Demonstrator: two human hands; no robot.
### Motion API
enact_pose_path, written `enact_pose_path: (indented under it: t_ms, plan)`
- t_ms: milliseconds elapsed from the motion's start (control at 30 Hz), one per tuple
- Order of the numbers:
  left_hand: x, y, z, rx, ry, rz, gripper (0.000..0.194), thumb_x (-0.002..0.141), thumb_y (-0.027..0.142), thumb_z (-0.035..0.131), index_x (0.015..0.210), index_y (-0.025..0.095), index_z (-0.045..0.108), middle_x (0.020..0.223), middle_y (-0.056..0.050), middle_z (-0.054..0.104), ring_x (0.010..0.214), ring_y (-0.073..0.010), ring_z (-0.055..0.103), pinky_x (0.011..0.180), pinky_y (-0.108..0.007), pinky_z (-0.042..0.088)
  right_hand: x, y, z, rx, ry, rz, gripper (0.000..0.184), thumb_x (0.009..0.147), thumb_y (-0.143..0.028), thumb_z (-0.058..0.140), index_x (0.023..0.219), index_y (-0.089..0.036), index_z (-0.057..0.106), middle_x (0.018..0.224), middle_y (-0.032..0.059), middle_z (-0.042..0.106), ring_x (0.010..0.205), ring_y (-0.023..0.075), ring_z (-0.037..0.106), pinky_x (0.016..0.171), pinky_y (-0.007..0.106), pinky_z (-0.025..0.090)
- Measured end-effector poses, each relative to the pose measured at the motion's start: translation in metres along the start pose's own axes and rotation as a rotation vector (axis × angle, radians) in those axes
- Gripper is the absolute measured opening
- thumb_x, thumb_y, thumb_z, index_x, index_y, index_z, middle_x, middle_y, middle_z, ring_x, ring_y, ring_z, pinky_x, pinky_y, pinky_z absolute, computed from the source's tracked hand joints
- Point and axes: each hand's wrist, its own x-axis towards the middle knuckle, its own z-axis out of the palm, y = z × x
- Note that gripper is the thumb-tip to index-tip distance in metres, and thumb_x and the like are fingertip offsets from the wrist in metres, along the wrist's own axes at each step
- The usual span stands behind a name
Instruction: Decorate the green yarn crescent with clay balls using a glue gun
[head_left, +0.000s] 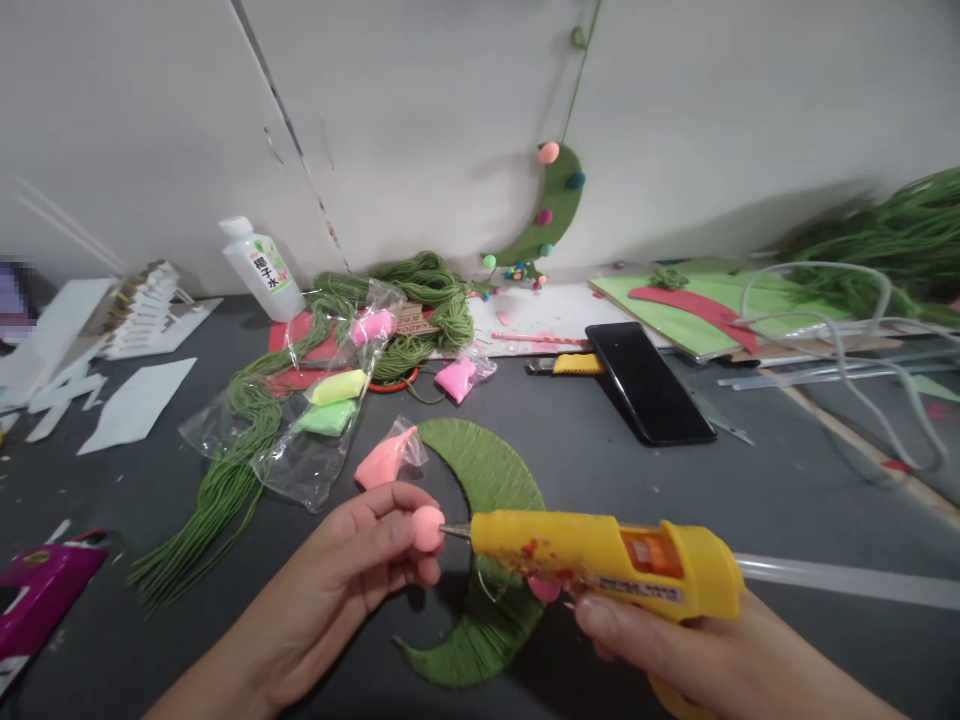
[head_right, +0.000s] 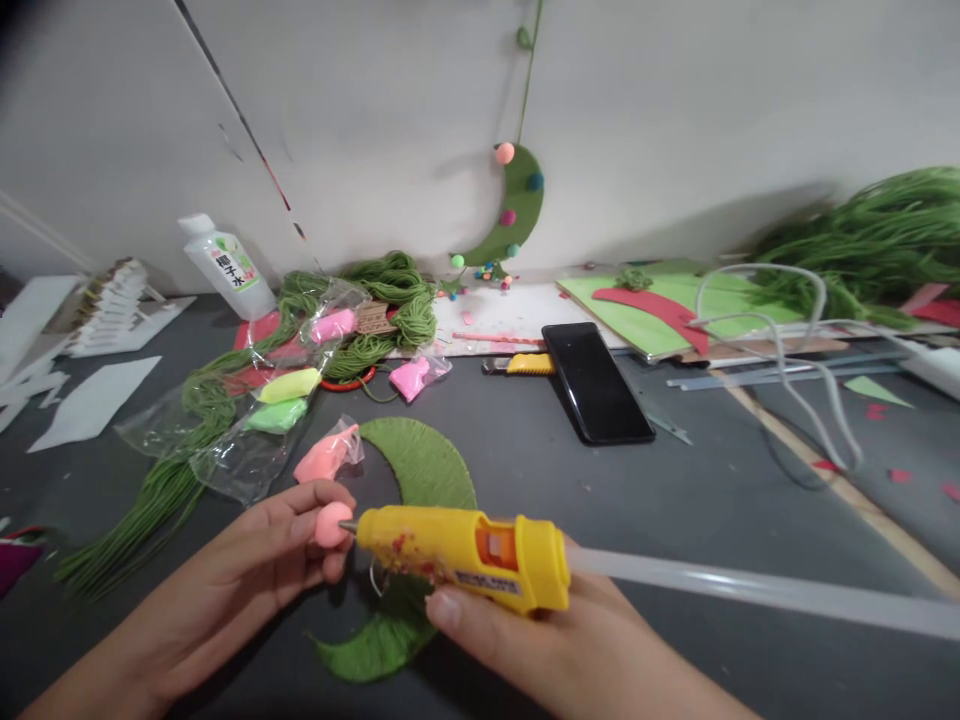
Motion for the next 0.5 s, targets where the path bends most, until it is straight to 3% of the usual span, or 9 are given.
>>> enact_pose_path:
  t_ms: [267, 500]
  plan:
    - [-0.0009, 0.0003, 0.0002, 0.000, 0.005, -0.002, 0.006, 0.079, 0.020, 0.066, 0.079, 0.014, 0.065, 0.075, -0.001, 0.060, 0.067, -0.0108, 0.057, 0.067, -0.020, 0.046, 0.0044, 0.0030, -0.0045, -0.086, -0.120, -0.032, 0.047, 0.067, -0.062, 0.066, 0.096, -0.027, 0.076, 0.095, 0.0043, 0.076, 0.091, 0.0274, 0.069, 0.087, 0.032, 0.054]
    - [0.0016, -0.0009, -0.0011, 0.001, 0.000, -0.002, 0.007, 0.080, 0.021, 0.065, 0.082, 0.015, 0.065, 0.075, 0.000, 0.060, 0.067, -0.0105, 0.057, 0.067, -0.020, 0.046, 0.0005, 0.0012, 0.0026, 0.010, -0.029, 0.003, 0.043, 0.061, -0.060, 0.071, 0.092, -0.030, 0.077, 0.092, 0.0009, 0.077, 0.090, 0.0263, 0.069, 0.087, 0.030, 0.053]
